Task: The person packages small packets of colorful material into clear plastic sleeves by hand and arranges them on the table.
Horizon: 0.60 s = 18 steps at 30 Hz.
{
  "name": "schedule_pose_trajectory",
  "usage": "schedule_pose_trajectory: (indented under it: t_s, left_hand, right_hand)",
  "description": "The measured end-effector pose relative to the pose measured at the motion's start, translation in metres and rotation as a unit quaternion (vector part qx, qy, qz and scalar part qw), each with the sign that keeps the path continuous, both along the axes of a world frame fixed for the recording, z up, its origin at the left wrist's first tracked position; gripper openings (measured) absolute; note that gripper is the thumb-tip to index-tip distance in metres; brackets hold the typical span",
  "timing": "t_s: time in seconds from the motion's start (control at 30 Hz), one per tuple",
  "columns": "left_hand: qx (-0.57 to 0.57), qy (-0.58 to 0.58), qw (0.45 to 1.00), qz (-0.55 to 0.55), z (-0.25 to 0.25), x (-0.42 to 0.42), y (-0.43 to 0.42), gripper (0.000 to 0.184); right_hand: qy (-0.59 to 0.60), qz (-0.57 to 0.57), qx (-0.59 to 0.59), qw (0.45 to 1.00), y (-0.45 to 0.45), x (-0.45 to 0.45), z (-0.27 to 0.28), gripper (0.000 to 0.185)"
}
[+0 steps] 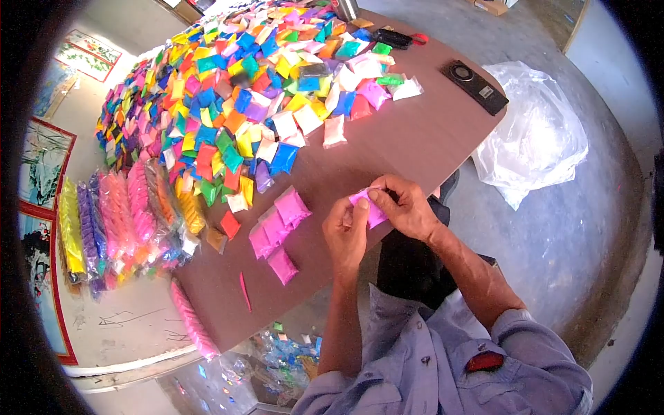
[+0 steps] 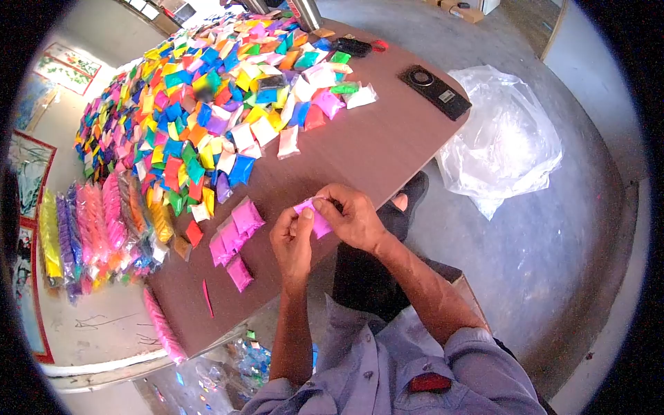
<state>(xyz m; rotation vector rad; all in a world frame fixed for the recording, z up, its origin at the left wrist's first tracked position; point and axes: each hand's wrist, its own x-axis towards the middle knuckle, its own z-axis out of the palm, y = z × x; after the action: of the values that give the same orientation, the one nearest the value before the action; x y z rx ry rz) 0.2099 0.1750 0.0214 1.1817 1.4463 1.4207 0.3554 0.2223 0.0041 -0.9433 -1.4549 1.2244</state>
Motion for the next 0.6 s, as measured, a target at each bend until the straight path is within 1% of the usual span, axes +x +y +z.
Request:
schedule_pose_trajectory:
  t_s: [0.2,0.27,0.33,0.4,0.47,0.5,0.57,0.6]
  left_hand:
    - [0.015,-0.007,1.0,-0.005,0.001,-0.001,-0.001,0.014]
    - [0.009,0.01,1.0,-0.001,0.004,0.002,-0.002,0.014]
    - [0.007,0.009,1.0,-0.006,-0.002,0.0,-0.001,0.014]
    - [0.004,0.008,1.0,-0.01,-0.001,0.001,-0.001,0.014]
    - [-0.012,0.049,0.999,-0.019,0.007,0.006,0.001,0.014]
    - [-0.012,0.049,0.999,-0.019,0.003,0.006,0.002,0.014]
    - [0.027,0.018,0.999,-0.025,-0.009,0.005,0.004,0.017]
    - [0.027,0.018,0.999,-0.026,-0.006,0.004,0.003,0.017]
  right_hand:
    - [-0.014,0.012,-0.002,1.0,0.0,0.003,0.003,0.013]
    - [-0.008,0.013,-0.01,1.0,0.0,0.003,0.004,0.013]
    - [-0.002,0.013,-0.016,1.0,0.0,0.002,0.004,0.013]
    - [0.075,0.02,-0.042,0.996,-0.001,-0.001,0.002,0.012]
    - [0.091,0.016,-0.046,0.995,0.0,-0.001,0.002,0.013]
    - [0.107,0.012,-0.049,0.993,0.001,0.0,0.003,0.013]
    - [0.09,0.029,-0.06,0.994,0.002,0.003,0.006,0.013]
    - [0.073,0.046,-0.071,0.994,0.002,0.005,0.008,0.013]
